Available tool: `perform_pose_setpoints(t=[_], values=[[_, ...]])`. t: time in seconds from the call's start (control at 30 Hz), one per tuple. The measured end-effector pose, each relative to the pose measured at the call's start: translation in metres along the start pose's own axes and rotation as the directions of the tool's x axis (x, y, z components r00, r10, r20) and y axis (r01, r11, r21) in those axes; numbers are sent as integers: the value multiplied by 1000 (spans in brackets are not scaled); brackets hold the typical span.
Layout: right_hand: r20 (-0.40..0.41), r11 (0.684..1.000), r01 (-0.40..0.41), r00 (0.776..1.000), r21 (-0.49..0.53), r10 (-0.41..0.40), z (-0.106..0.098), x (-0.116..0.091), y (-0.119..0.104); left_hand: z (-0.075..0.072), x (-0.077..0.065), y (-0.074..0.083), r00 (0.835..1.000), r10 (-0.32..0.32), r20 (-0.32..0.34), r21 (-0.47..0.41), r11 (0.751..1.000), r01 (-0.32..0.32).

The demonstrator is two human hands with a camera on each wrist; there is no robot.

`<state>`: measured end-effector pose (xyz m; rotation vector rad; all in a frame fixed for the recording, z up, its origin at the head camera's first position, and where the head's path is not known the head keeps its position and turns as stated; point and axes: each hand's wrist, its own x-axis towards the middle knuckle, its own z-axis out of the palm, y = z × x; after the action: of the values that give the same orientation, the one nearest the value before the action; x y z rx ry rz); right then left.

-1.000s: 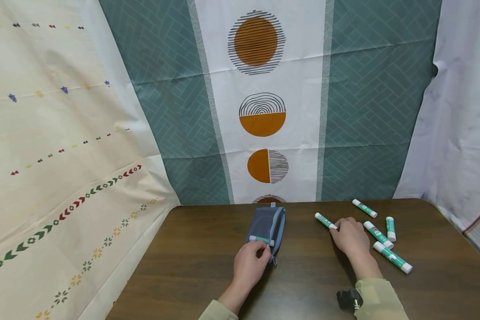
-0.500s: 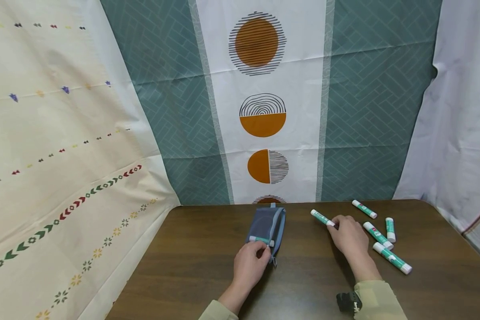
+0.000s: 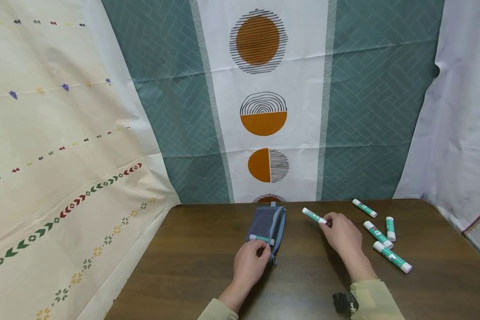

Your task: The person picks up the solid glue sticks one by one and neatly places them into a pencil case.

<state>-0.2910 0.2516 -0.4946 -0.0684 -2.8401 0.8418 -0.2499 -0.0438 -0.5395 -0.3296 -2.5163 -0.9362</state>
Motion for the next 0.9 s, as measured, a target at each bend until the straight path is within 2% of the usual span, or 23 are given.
perform_pose_setpoints(t=[0.17,0.5,0.9], values=[[6,1000,20,1000,5,-20,2,-1,-6,0,-1,0,1000,11,-16,13,1000,-10],[34,998,56,998,12,-57,8,-3,-17,0,1,0,1000,0,2,5,1000,0],[57,998,59,997,11,-60,17,-5,-32,2,1,-1,1000,-12,12,14,1000,11]])
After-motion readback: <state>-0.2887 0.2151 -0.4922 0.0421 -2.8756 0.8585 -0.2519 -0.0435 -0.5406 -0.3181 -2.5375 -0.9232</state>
